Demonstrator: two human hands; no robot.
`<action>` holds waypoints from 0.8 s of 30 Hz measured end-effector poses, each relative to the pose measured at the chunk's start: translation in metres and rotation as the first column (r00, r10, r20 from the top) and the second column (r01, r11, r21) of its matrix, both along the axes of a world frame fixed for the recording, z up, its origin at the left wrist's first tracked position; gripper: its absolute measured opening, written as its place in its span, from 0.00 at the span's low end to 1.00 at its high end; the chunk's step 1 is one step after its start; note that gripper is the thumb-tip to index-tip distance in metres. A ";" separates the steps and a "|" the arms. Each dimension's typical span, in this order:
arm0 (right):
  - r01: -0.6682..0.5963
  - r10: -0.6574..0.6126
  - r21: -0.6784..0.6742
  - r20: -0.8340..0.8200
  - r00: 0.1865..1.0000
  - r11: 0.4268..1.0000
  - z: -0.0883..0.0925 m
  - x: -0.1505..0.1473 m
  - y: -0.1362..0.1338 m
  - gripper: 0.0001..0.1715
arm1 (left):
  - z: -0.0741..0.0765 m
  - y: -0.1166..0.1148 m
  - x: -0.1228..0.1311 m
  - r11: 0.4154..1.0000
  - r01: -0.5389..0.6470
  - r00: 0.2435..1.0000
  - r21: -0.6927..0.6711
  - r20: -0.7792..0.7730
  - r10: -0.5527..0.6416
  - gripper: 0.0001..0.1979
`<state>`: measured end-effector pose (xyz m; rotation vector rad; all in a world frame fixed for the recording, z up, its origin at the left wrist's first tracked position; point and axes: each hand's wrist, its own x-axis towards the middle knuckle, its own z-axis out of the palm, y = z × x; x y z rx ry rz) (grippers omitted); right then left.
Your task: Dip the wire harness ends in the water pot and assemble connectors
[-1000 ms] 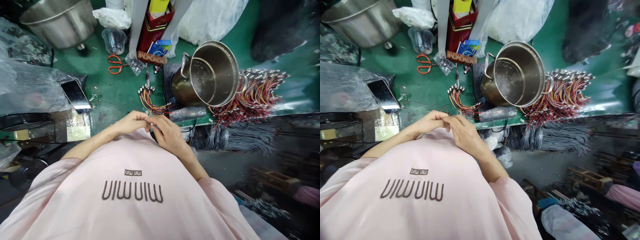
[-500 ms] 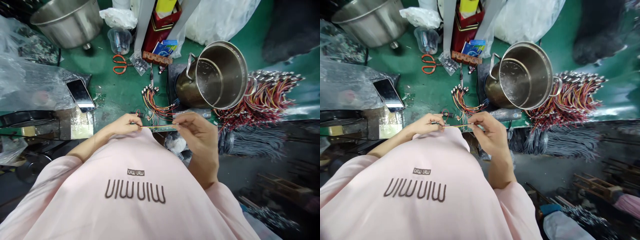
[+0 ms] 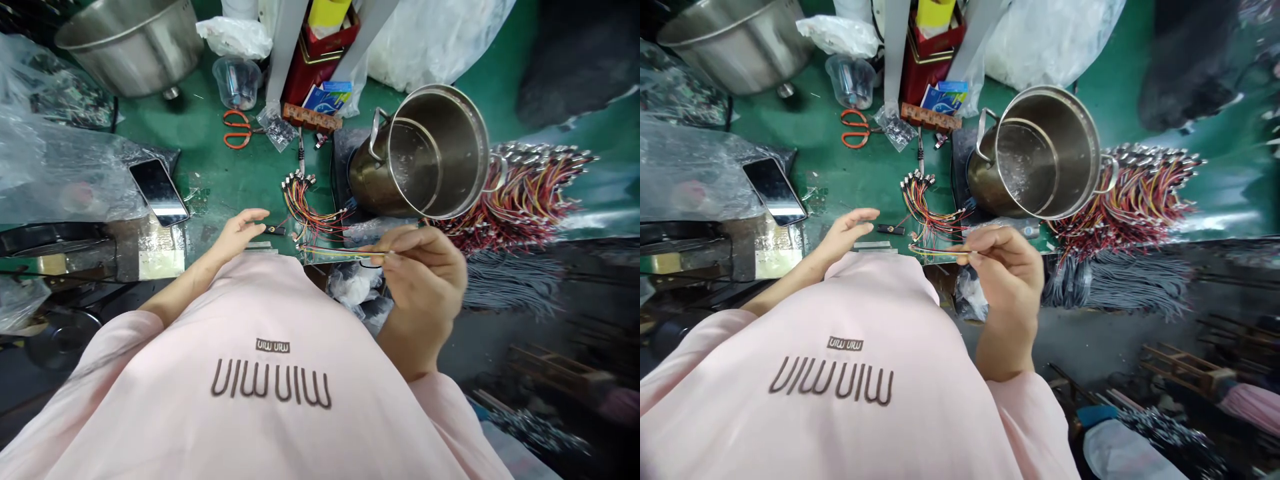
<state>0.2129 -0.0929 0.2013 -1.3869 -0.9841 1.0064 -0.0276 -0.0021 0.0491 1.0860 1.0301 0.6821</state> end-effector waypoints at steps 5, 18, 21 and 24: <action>-0.072 0.072 -0.011 0.016 0.997 0.997 -0.012 -0.011 0.009 0.07 | -0.021 -0.013 0.008 0.894 0.188 0.981 -0.406 0.116 -0.154 0.14; -0.012 0.020 -0.071 0.117 0.993 0.997 -0.036 0.027 -0.010 0.06 | 0.015 0.001 -0.011 0.887 0.135 0.883 -0.441 0.459 0.094 0.20; -0.017 0.070 -0.147 0.365 0.929 0.989 -0.050 0.046 -0.022 0.06 | 0.022 -0.004 -0.013 0.888 0.175 0.887 -0.425 0.460 0.045 0.16; -0.020 0.105 -0.132 0.680 0.725 0.991 -0.049 0.043 -0.026 0.09 | 0.031 -0.010 -0.009 0.895 0.272 0.882 -0.355 0.463 -0.084 0.16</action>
